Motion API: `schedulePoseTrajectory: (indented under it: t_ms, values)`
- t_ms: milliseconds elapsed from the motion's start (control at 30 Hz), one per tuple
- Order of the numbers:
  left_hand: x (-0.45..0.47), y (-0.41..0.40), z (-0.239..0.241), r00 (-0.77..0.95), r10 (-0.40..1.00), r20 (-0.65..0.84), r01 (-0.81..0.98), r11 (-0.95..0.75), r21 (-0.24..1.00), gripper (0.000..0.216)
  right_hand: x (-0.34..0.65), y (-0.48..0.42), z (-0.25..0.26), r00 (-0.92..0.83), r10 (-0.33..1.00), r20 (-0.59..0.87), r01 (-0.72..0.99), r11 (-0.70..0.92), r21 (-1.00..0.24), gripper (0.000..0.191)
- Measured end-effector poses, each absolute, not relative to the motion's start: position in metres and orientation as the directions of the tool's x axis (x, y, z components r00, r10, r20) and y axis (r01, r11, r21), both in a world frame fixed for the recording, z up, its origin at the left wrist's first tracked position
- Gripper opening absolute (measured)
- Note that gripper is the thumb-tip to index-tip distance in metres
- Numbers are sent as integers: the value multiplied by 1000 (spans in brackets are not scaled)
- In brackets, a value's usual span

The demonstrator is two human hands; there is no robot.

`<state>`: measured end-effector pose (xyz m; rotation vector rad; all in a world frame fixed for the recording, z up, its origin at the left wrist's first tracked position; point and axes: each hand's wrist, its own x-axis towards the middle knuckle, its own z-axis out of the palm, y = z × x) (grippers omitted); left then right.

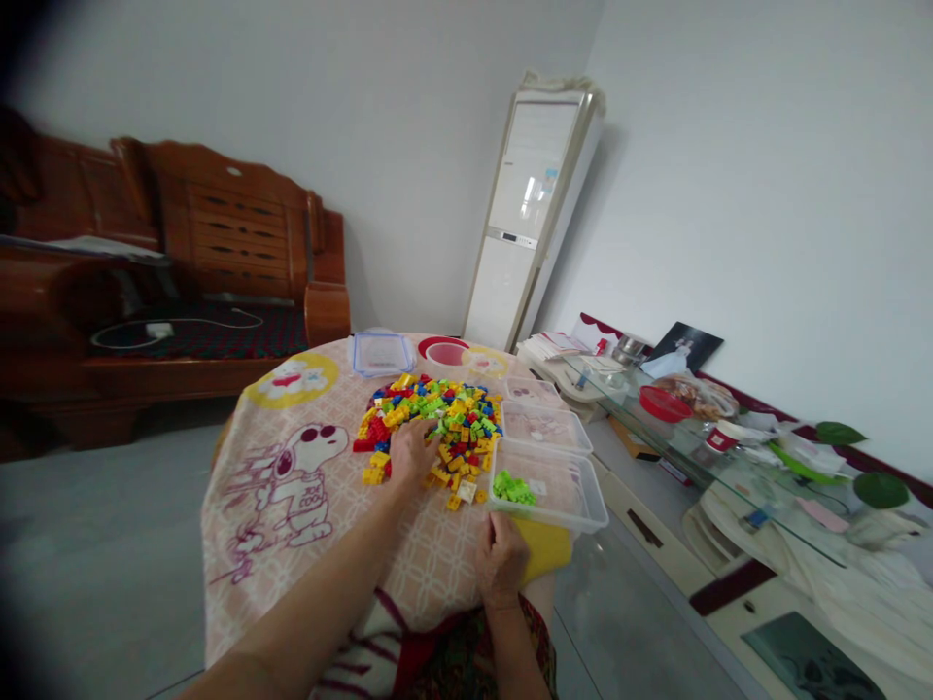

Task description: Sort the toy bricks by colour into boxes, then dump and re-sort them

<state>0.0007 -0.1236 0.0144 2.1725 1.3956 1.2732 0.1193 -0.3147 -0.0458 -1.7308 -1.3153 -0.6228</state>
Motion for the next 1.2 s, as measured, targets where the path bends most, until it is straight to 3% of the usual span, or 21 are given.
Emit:
schedulePoseTrajectory:
  t_ms: [167, 600, 800, 933, 1200]
  values:
    - [-7, -122, 18, 207, 886, 414, 724, -424, 545, 22, 118, -315, -43, 327, 524, 786, 939, -85, -334, 36]
    - [-7, -127, 21, 216, 879, 425, 763, -423, 489, 18, 116, -315, -42, 341, 523, 781, 934, -95, -344, 37]
    - [-6, -126, 20, 173, 859, 483, 678, -459, 574, 18, 118, -315, -45, 329, 510, 795, 940, -93, -329, 36]
    - [-1, -134, 21, 183, 770, 611, 547, -596, 588, 24, 118, -315, -45, 329, 520, 788, 940, -99, -327, 37]
    - [36, -174, 12, 479, 514, 711, 148, -846, 512, 26, 117, -315, -44, 342, 528, 777, 934, -100, -343, 38]
